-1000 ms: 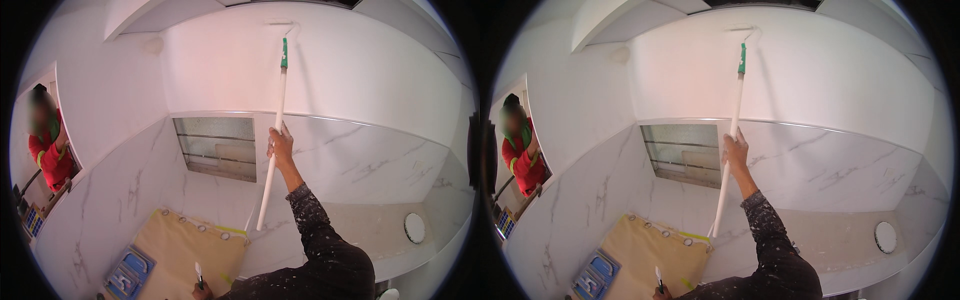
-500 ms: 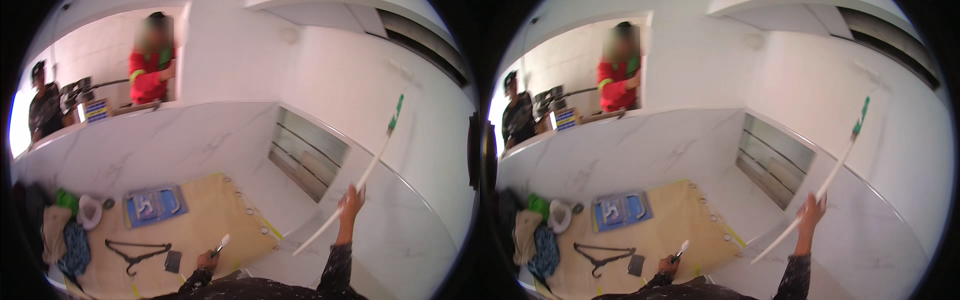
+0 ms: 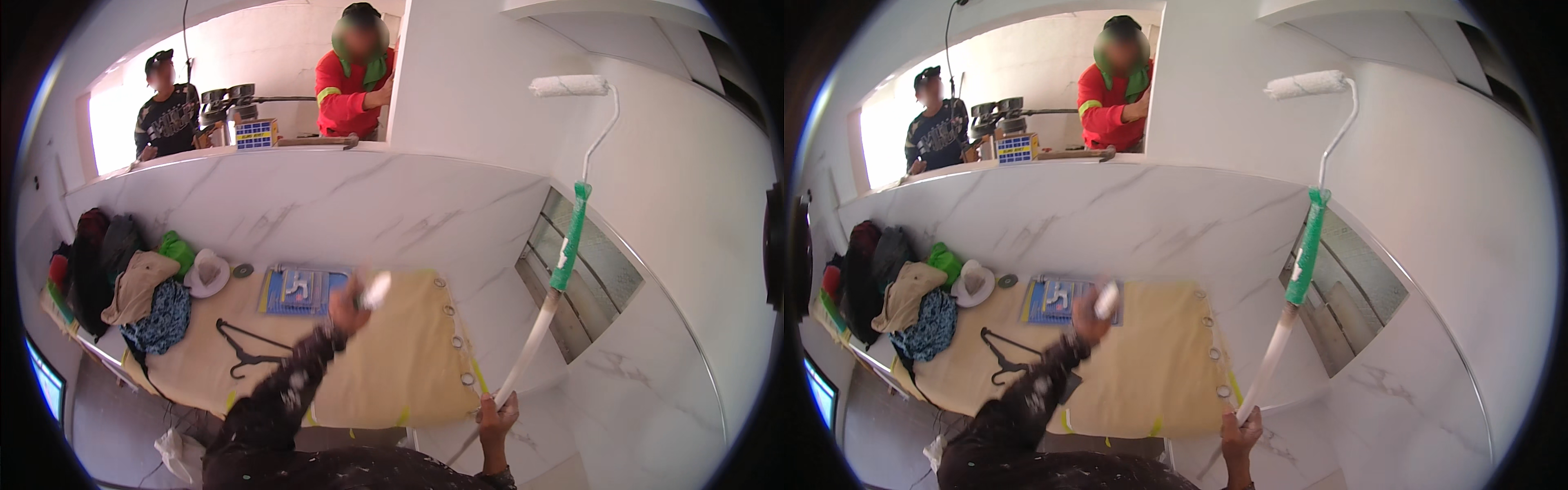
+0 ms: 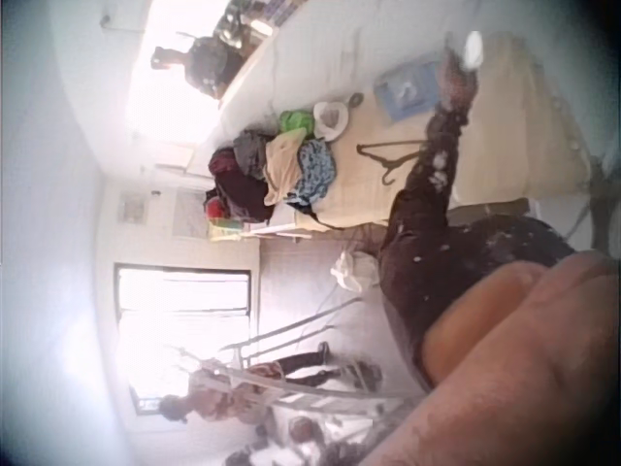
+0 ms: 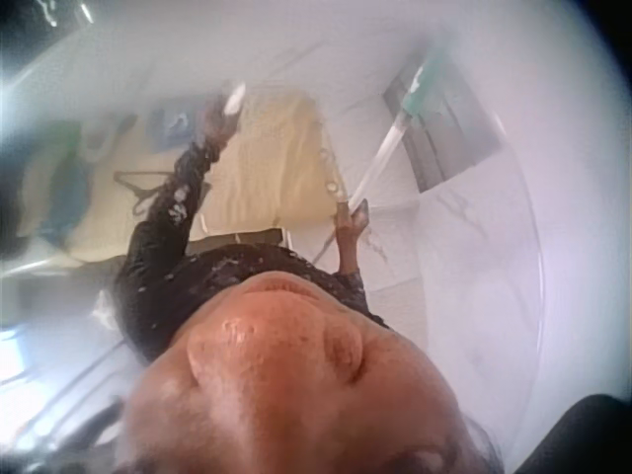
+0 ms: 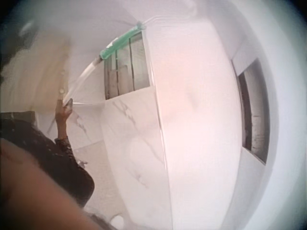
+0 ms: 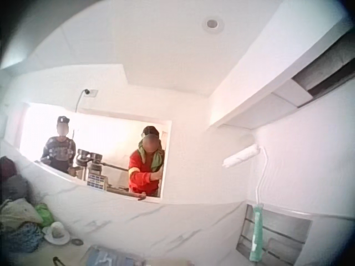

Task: The person paints the upper wall and ceiling using a long-handled roller and a small brush. They repeatedly dip the brush into a paint bucket and apply white paint to the ceiling edge and wall surface. The person switches between the roller and brush to cover different areas.

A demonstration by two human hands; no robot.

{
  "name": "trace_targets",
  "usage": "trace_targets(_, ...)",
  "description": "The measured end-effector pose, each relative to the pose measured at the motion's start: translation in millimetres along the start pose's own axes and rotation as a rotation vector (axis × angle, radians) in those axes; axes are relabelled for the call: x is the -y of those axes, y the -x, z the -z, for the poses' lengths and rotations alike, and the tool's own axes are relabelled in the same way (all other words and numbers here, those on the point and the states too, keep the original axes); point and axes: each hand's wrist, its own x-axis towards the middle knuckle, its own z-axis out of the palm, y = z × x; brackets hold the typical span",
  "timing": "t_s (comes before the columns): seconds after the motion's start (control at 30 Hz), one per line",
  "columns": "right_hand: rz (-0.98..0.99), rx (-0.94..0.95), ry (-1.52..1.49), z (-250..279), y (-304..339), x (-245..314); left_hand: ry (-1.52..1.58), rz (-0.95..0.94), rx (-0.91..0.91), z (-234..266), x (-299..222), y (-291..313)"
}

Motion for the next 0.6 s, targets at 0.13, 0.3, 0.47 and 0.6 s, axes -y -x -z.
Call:
trace_targets(0.13, 0.0, 0.112, -0.114, -6.5, 3.6, -12.7, 0.291, -0.184, -0.154, 41.3, -47.6, -142.8)
trace_targets(0.3, 0.019, 0.183, -0.149, -21.0, 16.3, -38.0, 0.901, 0.018, 0.422, 30.7, -142.0, -128.6)
trace_targets(0.47, 0.012, 0.261, 0.008, -42.6, 33.8, -46.9, 1.014, -0.086, 0.428, -7.6, -191.4, -19.9)
trace_targets(0.6, 0.029, 0.27, 0.071, -60.3, 48.9, -40.4, 0.933, 0.095, 0.438, -4.4, -194.8, 5.9)
